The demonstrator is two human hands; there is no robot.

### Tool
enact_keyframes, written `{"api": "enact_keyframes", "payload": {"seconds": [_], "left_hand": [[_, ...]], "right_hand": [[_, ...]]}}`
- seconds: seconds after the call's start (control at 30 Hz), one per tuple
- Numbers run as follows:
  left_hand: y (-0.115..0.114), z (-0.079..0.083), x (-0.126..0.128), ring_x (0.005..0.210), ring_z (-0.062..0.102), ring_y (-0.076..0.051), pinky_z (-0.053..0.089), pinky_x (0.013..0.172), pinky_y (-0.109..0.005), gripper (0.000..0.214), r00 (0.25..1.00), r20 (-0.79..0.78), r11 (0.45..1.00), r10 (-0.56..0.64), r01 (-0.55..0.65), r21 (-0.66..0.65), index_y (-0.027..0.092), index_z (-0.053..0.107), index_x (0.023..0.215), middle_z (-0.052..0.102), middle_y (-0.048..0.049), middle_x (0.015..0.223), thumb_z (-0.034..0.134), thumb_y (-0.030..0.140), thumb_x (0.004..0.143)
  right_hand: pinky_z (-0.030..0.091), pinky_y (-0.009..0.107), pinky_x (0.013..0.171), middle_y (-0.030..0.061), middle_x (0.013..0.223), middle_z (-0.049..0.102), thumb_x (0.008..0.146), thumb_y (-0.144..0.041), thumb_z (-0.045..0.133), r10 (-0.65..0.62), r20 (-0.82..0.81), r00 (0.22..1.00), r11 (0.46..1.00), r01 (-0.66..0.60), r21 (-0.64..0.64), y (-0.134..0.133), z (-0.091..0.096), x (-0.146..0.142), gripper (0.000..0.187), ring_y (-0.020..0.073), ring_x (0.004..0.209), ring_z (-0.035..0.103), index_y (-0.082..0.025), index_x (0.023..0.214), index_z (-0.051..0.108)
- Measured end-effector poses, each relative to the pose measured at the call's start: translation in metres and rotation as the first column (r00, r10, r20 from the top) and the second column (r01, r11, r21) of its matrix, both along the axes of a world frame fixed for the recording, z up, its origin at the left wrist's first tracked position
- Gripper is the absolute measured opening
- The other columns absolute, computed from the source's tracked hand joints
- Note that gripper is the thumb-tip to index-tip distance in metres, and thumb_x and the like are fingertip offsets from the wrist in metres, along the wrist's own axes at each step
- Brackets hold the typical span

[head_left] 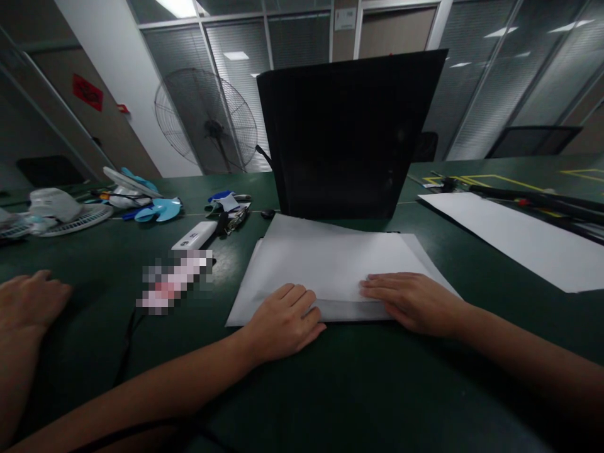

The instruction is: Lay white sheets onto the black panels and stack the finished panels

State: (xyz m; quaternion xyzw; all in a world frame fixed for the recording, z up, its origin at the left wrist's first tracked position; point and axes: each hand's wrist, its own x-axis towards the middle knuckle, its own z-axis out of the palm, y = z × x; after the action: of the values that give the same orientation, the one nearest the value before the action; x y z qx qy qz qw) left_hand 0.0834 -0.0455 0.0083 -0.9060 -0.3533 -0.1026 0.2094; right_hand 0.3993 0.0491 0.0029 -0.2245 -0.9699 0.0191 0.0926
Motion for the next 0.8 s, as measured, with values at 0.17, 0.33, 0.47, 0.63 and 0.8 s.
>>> {"api": "enact_keyframes", "payload": {"seconds": [0.17,0.33,0.47,0.63,0.8], "left_hand": [[0.002,-0.002,-0.002,0.109,0.061,-0.030,0.052,0.093,-0.047,0.028,0.999,0.037,0.999,0.004,-0.003,-0.032,0.017,0.065,0.119,0.065,-0.0133,0.119,0.056,0.036,0.099],[0.006,-0.005,-0.006,0.107,0.063,-0.029,0.055,0.089,-0.046,0.034,0.994,0.044,0.966,0.097,-0.083,-0.244,0.020,0.064,0.123,0.066,-0.0114,0.119,0.057,0.042,0.099],[0.006,-0.005,-0.007,0.110,0.063,-0.029,0.055,0.090,-0.047,0.035,0.992,0.058,0.955,0.112,-0.091,-0.283,0.021,0.063,0.126,0.065,-0.0116,0.123,0.056,0.043,0.099],[0.006,-0.002,-0.008,0.111,0.063,-0.029,0.055,0.090,-0.045,0.035,0.989,0.094,0.946,0.118,-0.083,-0.312,0.022,0.065,0.124,0.066,-0.0104,0.123,0.060,0.044,0.098],[0.008,-0.004,-0.012,0.112,0.062,-0.028,0.053,0.091,-0.044,0.035,0.980,0.156,0.945,0.123,-0.068,-0.321,0.024,0.067,0.122,0.066,-0.0094,0.122,0.063,0.046,0.095]], "right_hand": [[0.044,0.044,0.115,0.0011,0.147,0.056,0.093,-0.018,0.056,0.134,0.002,0.991,0.988,-0.133,-0.084,-0.004,0.004,-0.003,0.054,0.0198,0.137,0.051,-0.030,0.145,0.056],[0.046,0.043,0.112,0.0038,0.145,0.057,0.100,-0.035,0.051,-0.054,-0.051,0.997,0.991,0.047,-0.129,0.025,0.012,0.019,0.043,0.0208,0.131,0.055,-0.029,0.141,0.059],[0.041,0.040,0.113,0.0095,0.151,0.050,0.102,-0.039,0.046,-0.645,-0.101,0.757,0.756,0.652,0.061,0.078,0.014,0.084,0.048,0.0238,0.132,0.052,-0.024,0.147,0.052],[0.036,0.068,0.101,0.0414,0.145,0.039,0.097,-0.049,0.047,-0.948,-0.065,0.311,0.306,0.949,0.077,0.117,0.000,0.170,0.068,0.0497,0.141,0.033,0.003,0.142,0.051],[0.047,0.050,0.067,0.0356,0.113,0.063,0.095,-0.056,0.044,-0.988,0.095,0.126,0.125,0.992,-0.014,0.125,-0.006,0.197,0.060,0.0406,0.096,0.067,-0.007,0.122,0.068]]}}
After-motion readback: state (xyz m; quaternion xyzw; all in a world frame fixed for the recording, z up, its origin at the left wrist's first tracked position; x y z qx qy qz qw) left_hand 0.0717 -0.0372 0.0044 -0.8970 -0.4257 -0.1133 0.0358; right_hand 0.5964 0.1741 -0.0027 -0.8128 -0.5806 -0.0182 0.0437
